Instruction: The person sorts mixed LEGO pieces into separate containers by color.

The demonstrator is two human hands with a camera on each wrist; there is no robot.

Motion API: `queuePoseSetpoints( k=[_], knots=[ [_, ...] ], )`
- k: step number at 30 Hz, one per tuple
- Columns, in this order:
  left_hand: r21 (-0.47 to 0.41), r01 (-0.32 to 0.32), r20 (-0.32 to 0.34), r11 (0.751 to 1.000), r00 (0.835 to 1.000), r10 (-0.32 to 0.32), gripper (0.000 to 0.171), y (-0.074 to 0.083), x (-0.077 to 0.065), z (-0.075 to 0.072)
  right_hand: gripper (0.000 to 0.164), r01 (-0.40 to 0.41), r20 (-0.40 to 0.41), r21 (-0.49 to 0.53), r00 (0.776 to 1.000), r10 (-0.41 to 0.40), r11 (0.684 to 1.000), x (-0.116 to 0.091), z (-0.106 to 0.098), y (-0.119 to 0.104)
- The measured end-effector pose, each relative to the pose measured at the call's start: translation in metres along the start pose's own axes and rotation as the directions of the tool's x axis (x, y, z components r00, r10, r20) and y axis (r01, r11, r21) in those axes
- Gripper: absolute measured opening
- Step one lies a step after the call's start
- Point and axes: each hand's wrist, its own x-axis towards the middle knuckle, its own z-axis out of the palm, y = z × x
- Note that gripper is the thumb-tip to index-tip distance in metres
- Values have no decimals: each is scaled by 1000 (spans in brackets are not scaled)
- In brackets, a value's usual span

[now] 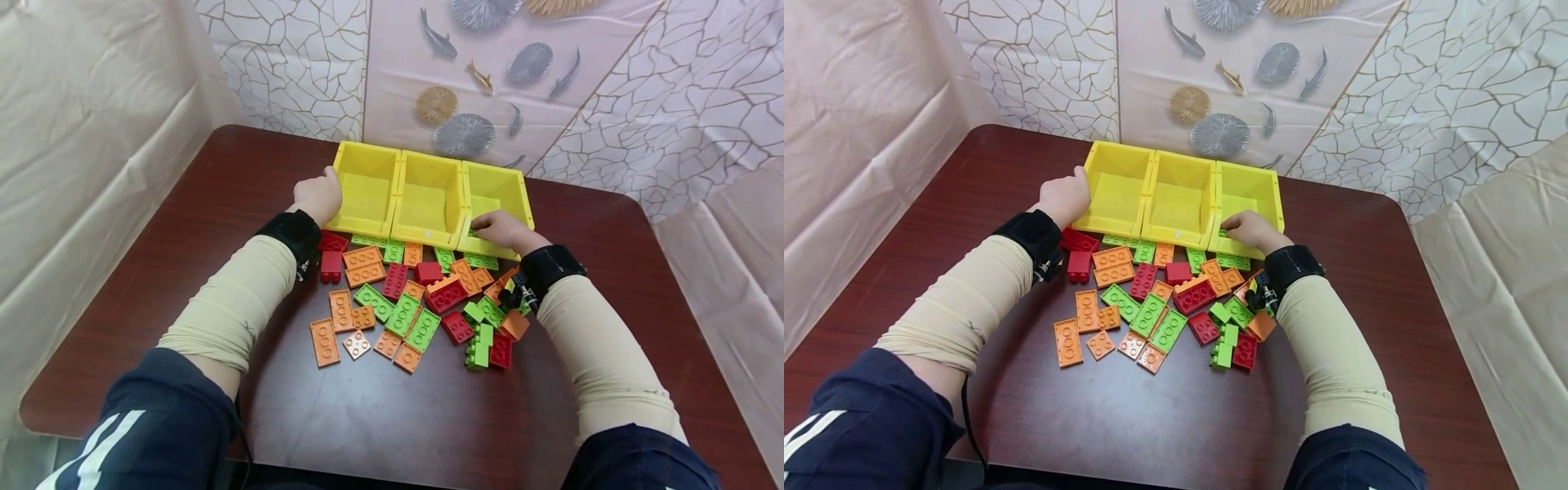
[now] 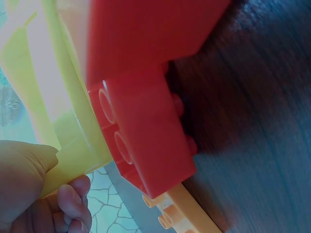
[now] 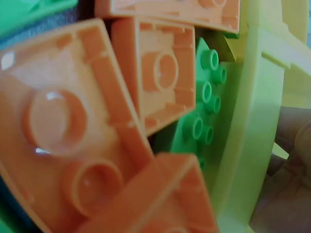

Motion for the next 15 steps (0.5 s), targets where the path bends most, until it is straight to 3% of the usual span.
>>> queuePoseSetpoints(
  k=[7,11,15],
  knots=[
    [-12,-14,16,1000,1000,14,54,3,-2,3,41,-1,-32,-50,999,-1,999,-15,6,4],
    [-29,-8,18,1000,1000,8,52,0,0,0,45,20,-108,-33,994,-24,999,-41,4,-4],
    [-42,-5,23,999,1000,6,50,-2,1,-4,36,99,-208,-77,972,-113,992,-75,7,-12]
  ],
)
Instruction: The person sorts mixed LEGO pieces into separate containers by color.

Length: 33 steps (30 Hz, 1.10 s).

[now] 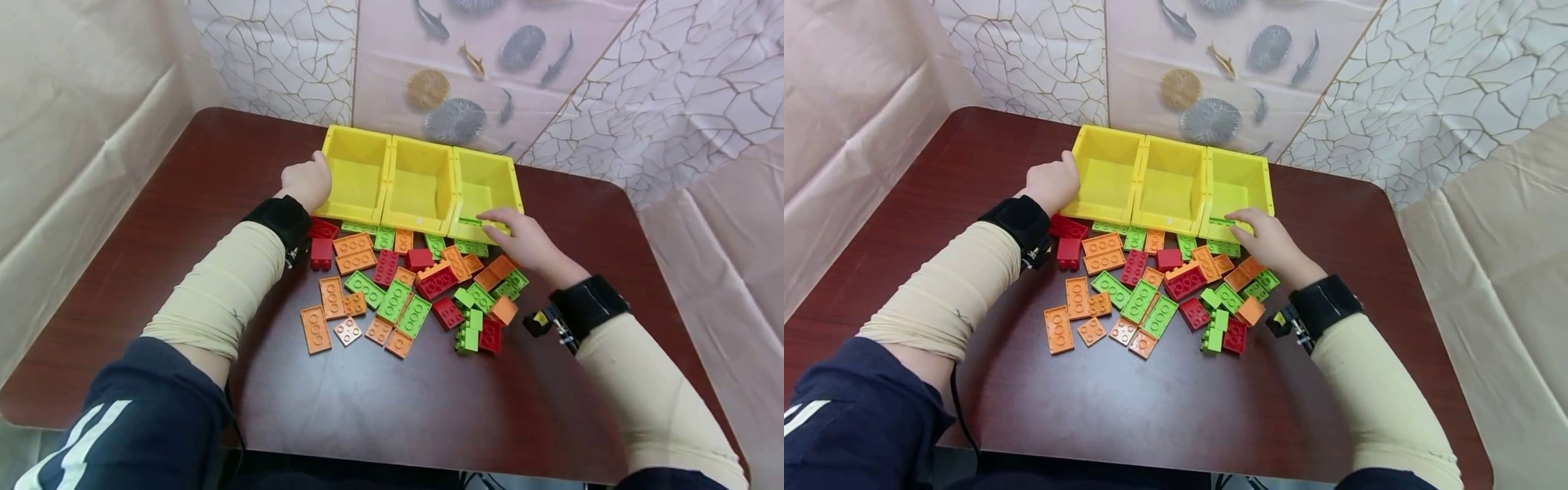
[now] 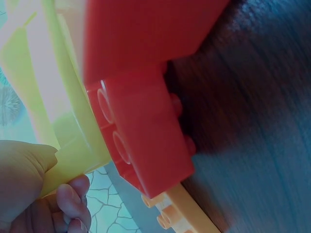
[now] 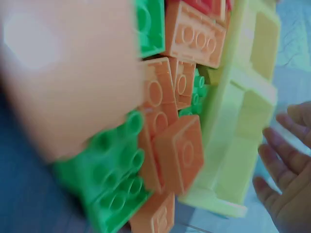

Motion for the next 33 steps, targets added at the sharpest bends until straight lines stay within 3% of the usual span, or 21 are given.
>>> queuePoseSetpoints(
  k=[2,8,13,19,27,33],
  knots=[
    [5,2,4,1000,1000,-2,50,-2,0,-3,29,50,7,-24,999,-50,998,-14,1,-5],
    [20,17,30,1000,999,-18,55,-10,1,-8,19,127,167,-169,981,-98,977,-42,19,-14],
    [34,26,45,999,999,-28,58,-12,3,-7,14,160,176,-321,978,-107,934,-52,34,-18],
    [38,27,45,999,999,-29,60,-10,3,-4,11,121,160,-380,985,-64,917,-54,39,-24],
    [30,2,43,1000,999,-4,55,-3,2,-4,23,58,179,-483,983,33,874,-56,42,-27],
    [33,-9,45,999,999,7,54,2,1,-2,24,-1,165,-446,983,83,895,-62,41,-24]
  ],
)
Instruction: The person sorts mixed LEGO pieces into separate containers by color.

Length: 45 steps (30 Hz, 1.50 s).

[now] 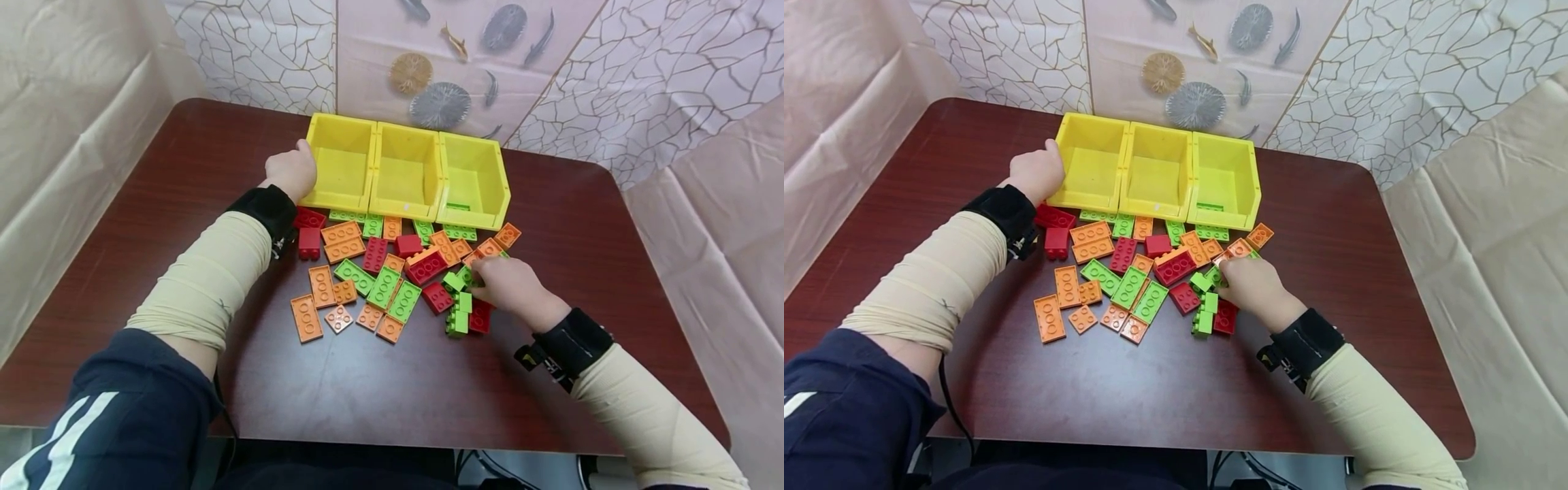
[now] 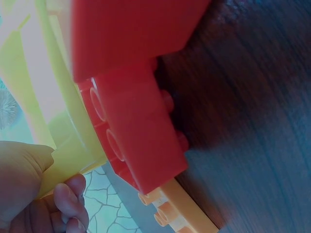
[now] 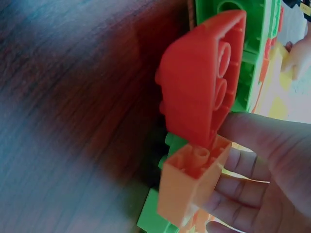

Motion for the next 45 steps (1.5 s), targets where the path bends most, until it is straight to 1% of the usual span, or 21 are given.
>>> queuePoseSetpoints(
  k=[6,9,12,15,18,22,27,30,33,36,41,43,45],
  knots=[
    [-1,6,-6,1000,1000,-6,55,-2,1,-1,18,-27,-62,138,997,36,990,-1,-4,4],
    [2,7,-15,1000,1000,-7,53,-1,0,-1,19,-31,-96,206,994,51,978,-1,-8,6],
    [7,6,-20,1000,1000,-6,54,0,-1,0,22,-37,-112,245,991,66,969,1,-14,9],
    [9,6,-20,1000,1000,-6,56,1,-2,2,24,-39,-131,263,989,76,964,7,-22,13],
    [11,4,-27,1000,1000,-4,57,2,-3,-1,27,-40,-155,249,985,81,968,19,-37,18],
    [14,4,-37,1000,999,-4,56,1,-4,0,29,-40,-187,179,980,74,983,42,-51,25],
    [7,8,-67,1000,998,-7,52,1,-5,4,29,-19,-212,50,977,30,999,77,-54,36],
    [3,4,-87,1000,996,-3,50,2,-6,4,27,-14,-196,12,980,16,1000,93,-53,40],
    [7,1,-98,1000,995,0,49,2,-7,6,26,-11,-165,5,986,12,1000,107,-53,41],
    [14,-1,-112,1000,994,2,48,2,-7,6,27,-2,-140,21,990,5,1000,118,-52,43],
    [18,6,-113,1000,994,-4,46,3,-8,9,26,70,-97,44,993,-65,997,135,-42,51],
    [20,13,-108,1000,994,-11,46,3,-7,8,26,89,-78,54,993,-85,995,141,-39,53],
    [23,19,-108,1000,994,-17,47,2,-7,7,26,90,-61,75,994,-85,993,146,-38,54]
  ],
)
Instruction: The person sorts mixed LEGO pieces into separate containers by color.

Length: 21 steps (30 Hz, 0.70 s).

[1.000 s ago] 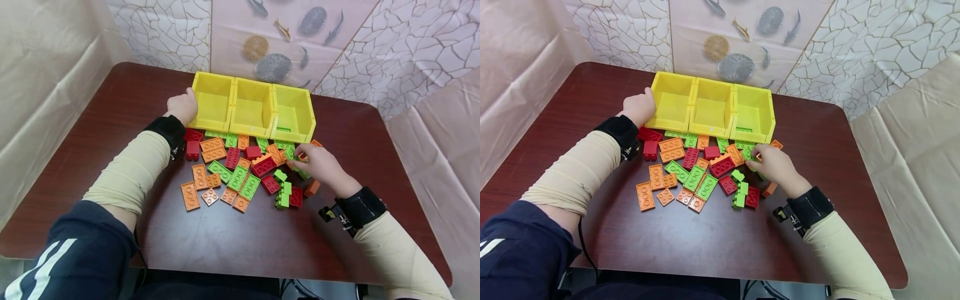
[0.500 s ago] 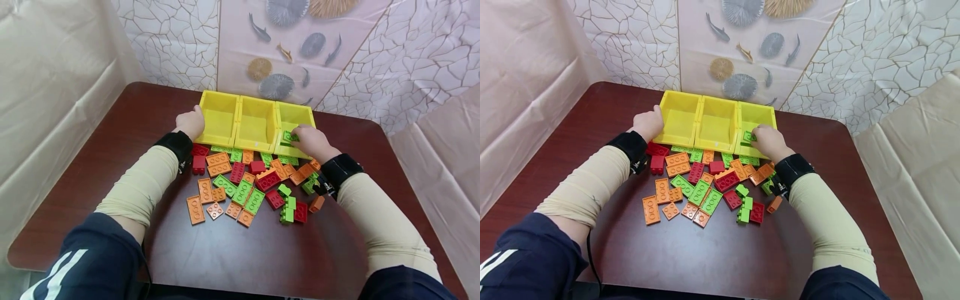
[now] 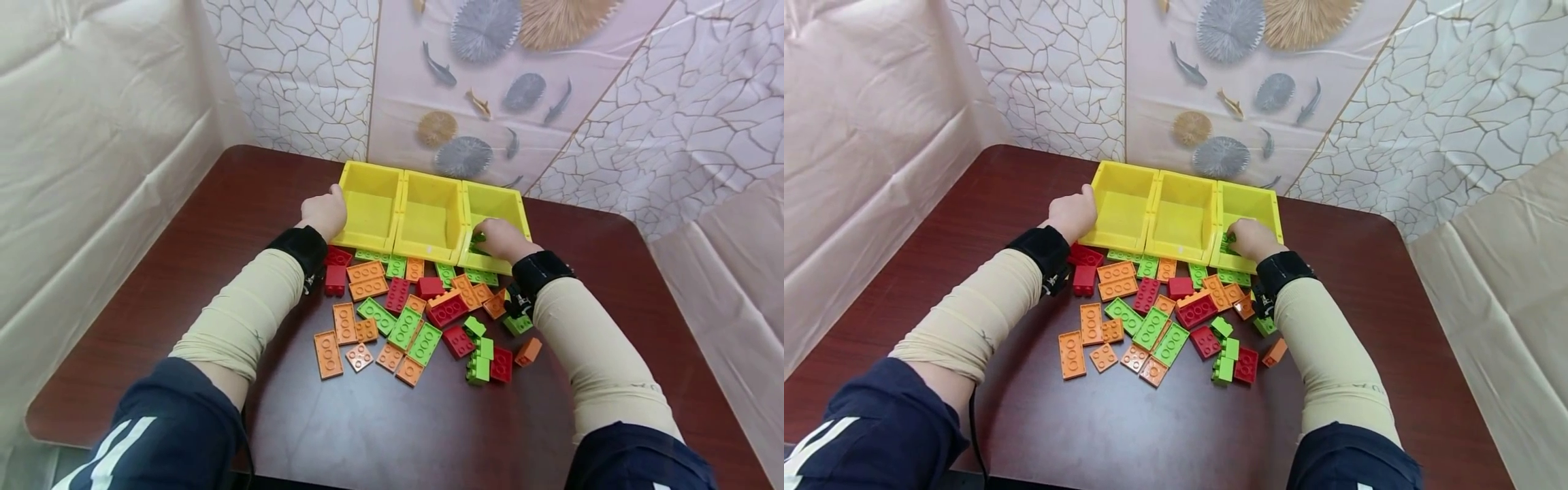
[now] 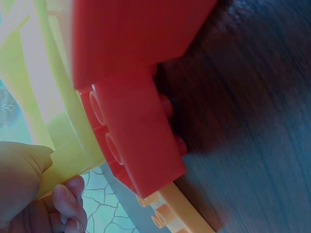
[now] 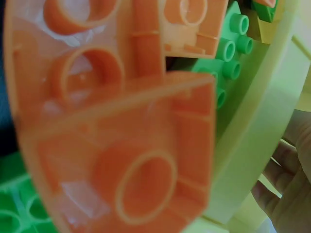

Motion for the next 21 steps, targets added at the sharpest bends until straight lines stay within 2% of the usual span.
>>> queuePoseSetpoints(
  k=[5,13,17,21],
  knots=[
    [0,8,-8,1000,1000,-8,48,0,1,1,25,15,20,58,1000,-17,998,1,3,1],
    [-17,-12,-6,1000,1000,12,48,3,1,3,30,22,35,66,999,-25,998,-12,3,0],
    [-20,-19,-1,1000,1000,19,49,1,2,4,36,14,0,125,1000,-15,992,-29,-5,-4],
    [-21,-12,10,1000,1000,13,52,-2,5,2,33,11,-80,181,997,3,983,-59,-16,-9]
  ],
)
